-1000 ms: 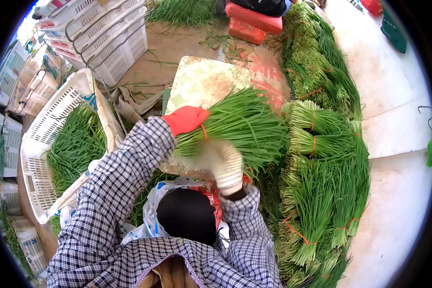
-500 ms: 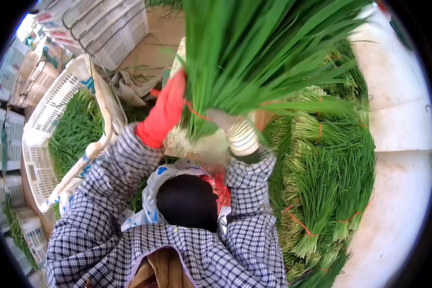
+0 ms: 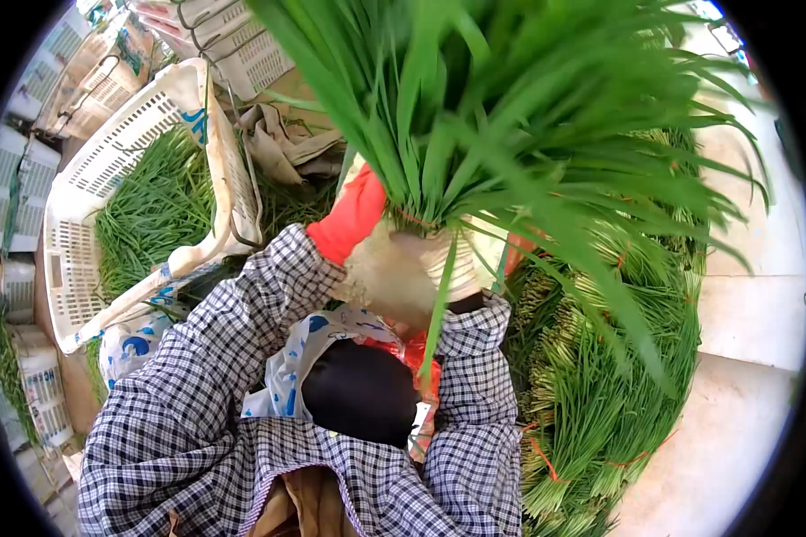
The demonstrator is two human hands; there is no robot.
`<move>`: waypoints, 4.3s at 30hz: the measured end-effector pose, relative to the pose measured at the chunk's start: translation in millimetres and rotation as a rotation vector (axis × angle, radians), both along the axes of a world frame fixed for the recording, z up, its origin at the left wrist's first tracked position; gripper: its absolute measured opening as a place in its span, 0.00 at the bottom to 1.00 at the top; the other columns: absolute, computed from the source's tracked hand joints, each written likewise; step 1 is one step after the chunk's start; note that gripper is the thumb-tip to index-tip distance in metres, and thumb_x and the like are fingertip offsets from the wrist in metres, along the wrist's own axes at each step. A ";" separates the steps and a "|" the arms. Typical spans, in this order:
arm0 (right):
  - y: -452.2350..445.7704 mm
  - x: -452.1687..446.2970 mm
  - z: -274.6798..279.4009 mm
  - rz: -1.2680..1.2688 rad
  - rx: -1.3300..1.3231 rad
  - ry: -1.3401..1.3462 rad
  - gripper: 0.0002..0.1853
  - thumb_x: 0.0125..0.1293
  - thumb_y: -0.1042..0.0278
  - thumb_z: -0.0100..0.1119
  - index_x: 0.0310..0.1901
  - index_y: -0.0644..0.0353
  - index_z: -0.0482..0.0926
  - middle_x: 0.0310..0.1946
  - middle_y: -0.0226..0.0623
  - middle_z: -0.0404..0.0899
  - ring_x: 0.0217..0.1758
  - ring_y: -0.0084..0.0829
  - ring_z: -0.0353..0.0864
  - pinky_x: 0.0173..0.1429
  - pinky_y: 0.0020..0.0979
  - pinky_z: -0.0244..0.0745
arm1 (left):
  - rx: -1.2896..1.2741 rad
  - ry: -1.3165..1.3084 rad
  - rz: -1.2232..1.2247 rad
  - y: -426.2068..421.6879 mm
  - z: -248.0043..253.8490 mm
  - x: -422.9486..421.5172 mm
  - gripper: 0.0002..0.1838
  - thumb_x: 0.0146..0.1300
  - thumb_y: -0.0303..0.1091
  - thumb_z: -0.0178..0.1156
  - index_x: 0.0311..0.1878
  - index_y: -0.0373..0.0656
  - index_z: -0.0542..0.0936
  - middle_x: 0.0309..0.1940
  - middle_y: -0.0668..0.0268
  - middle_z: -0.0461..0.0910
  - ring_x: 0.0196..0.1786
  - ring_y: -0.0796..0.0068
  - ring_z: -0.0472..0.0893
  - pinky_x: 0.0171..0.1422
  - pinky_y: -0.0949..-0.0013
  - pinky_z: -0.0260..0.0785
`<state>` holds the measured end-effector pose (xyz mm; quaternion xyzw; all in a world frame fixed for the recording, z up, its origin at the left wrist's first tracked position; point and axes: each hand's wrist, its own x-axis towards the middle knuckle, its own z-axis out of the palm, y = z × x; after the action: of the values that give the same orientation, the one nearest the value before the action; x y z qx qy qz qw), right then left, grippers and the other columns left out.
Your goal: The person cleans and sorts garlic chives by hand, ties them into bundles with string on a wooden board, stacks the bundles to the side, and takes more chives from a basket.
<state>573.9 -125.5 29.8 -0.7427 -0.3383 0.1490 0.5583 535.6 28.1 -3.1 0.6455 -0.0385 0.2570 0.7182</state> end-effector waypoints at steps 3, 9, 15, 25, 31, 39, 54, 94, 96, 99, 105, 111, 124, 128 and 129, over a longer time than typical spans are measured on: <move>8.6 -9.1 -5.9 -0.232 -0.027 -0.210 0.12 0.54 0.71 0.70 0.41 0.62 0.83 0.35 0.34 0.85 0.40 0.32 0.84 0.47 0.29 0.78 | -0.110 -0.033 0.026 -7.9 44.3 8.1 0.21 0.78 0.35 0.41 0.68 0.34 0.65 0.61 0.56 0.73 0.66 0.69 0.70 0.72 0.67 0.59; 10.8 -42.7 -24.2 -0.230 0.677 0.443 0.27 0.61 0.67 0.67 0.61 0.62 0.72 0.53 0.38 0.80 0.55 0.29 0.78 0.60 0.33 0.72 | 0.802 0.011 0.424 -30.9 114.2 -2.8 0.25 0.70 0.41 0.50 0.63 0.34 0.70 0.56 0.48 0.75 0.60 0.49 0.73 0.72 0.48 0.54; -37.3 -70.5 18.1 0.224 -0.343 0.377 0.19 0.64 0.69 0.60 0.56 0.68 0.77 0.44 0.38 0.83 0.49 0.28 0.80 0.57 0.27 0.72 | 1.325 0.247 0.138 -26.7 25.7 -2.3 0.33 0.71 0.51 0.48 0.67 0.30 0.66 0.63 0.44 0.71 0.69 0.47 0.67 0.77 0.50 0.49; -38.4 -0.6 -4.3 -0.124 -1.079 -0.841 0.63 0.37 0.35 0.74 0.69 0.69 0.57 0.71 0.53 0.58 0.74 0.48 0.56 0.78 0.49 0.46 | 1.774 0.259 -0.093 36.3 54.8 -10.5 0.68 0.35 0.66 0.73 0.73 0.31 0.53 0.70 0.42 0.59 0.74 0.44 0.57 0.80 0.53 0.42; -34.0 -58.9 -46.5 -0.363 -0.724 -0.742 0.60 0.40 0.39 0.73 0.68 0.72 0.56 0.68 0.56 0.58 0.73 0.52 0.55 0.76 0.58 0.43 | 1.609 0.449 -0.266 43.7 48.1 9.7 0.60 0.33 0.62 0.76 0.67 0.34 0.65 0.43 0.56 0.77 0.45 0.57 0.78 0.53 0.60 0.70; -3.8 11.3 -5.6 -0.426 -0.421 -0.755 0.09 0.56 0.59 0.66 0.34 0.53 0.86 0.34 0.34 0.83 0.41 0.40 0.80 0.47 0.43 0.73 | 1.603 0.442 -0.238 37.8 51.3 -1.1 0.63 0.32 0.59 0.77 0.70 0.34 0.60 0.59 0.51 0.71 0.62 0.53 0.71 0.68 0.56 0.61; 18.0 -72.6 14.2 -0.402 0.267 0.432 0.08 0.65 0.72 0.54 0.35 0.67 0.79 0.28 0.36 0.80 0.26 0.23 0.76 0.32 0.23 0.72 | 1.625 0.443 -0.203 -3.1 36.7 16.9 0.63 0.34 0.60 0.76 0.70 0.35 0.59 0.52 0.53 0.76 0.60 0.56 0.73 0.78 0.52 0.46; -77.8 -99.4 34.5 -0.281 1.476 0.957 0.28 0.64 0.59 0.67 0.63 0.57 0.70 0.52 0.37 0.80 0.52 0.36 0.82 0.57 0.42 0.81 | 1.336 0.383 -0.351 -53.2 242.1 -131.6 0.40 0.52 0.35 0.69 0.70 0.39 0.67 0.38 0.54 0.80 0.35 0.62 0.81 0.41 0.63 0.73; -85.8 -105.2 36.9 -0.289 1.506 0.865 0.30 0.62 0.61 0.69 0.64 0.55 0.69 0.58 0.33 0.76 0.58 0.33 0.77 0.63 0.39 0.75 | 1.247 0.409 -0.361 -29.1 243.6 -147.2 0.40 0.52 0.29 0.67 0.72 0.43 0.66 0.38 0.57 0.81 0.33 0.68 0.80 0.43 0.66 0.72; -124.5 -118.6 43.3 -0.313 1.480 0.702 0.31 0.59 0.62 0.71 0.62 0.56 0.71 0.58 0.30 0.76 0.59 0.30 0.76 0.68 0.37 0.68 | 1.157 0.472 -0.272 6.4 244.5 -173.2 0.40 0.53 0.32 0.69 0.71 0.42 0.67 0.41 0.57 0.81 0.34 0.69 0.80 0.44 0.65 0.73; -195.5 -142.6 5.2 -0.480 1.418 0.465 0.29 0.61 0.63 0.69 0.61 0.61 0.72 0.56 0.38 0.79 0.56 0.37 0.80 0.61 0.41 0.77 | 1.094 0.760 -0.065 72.9 230.4 -239.3 0.37 0.58 0.28 0.62 0.73 0.42 0.64 0.44 0.57 0.81 0.40 0.71 0.80 0.48 0.66 0.73; -241.7 -147.4 88.8 -0.812 1.371 0.214 0.29 0.60 0.60 0.69 0.62 0.54 0.71 0.57 0.32 0.76 0.58 0.34 0.76 0.62 0.39 0.72 | 0.876 0.943 0.007 126.9 193.4 -302.1 0.34 0.63 0.29 0.60 0.73 0.39 0.62 0.42 0.59 0.81 0.42 0.73 0.78 0.49 0.69 0.72; -413.0 104.3 173.4 -0.942 -0.127 0.398 0.36 0.73 0.45 0.43 0.73 0.62 0.56 0.72 0.52 0.60 0.73 0.44 0.62 0.76 0.40 0.57 | 0.734 0.950 0.127 128.2 182.3 -336.2 0.32 0.66 0.31 0.59 0.72 0.37 0.62 0.45 0.59 0.80 0.41 0.73 0.78 0.49 0.69 0.71; -353.2 9.6 25.9 -0.675 -0.096 0.309 0.22 0.69 0.63 0.57 0.60 0.66 0.74 0.46 0.41 0.82 0.51 0.36 0.80 0.57 0.34 0.77 | 0.858 1.047 0.067 130.6 160.1 -357.6 0.33 0.66 0.33 0.60 0.73 0.42 0.62 0.53 0.54 0.78 0.53 0.66 0.78 0.59 0.64 0.70; -348.5 -19.3 -29.4 -0.508 0.135 0.548 0.30 0.64 0.56 0.64 0.63 0.65 0.72 0.53 0.45 0.81 0.53 0.36 0.82 0.55 0.34 0.78 | 0.866 1.015 0.112 133.4 156.7 -364.9 0.33 0.66 0.34 0.60 0.73 0.42 0.63 0.55 0.53 0.77 0.56 0.64 0.77 0.62 0.63 0.68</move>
<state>554.6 -474.0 0.5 -0.6971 0.0093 0.1764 0.6949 170.7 161.5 153.6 0.9173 0.2381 -0.0801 0.3090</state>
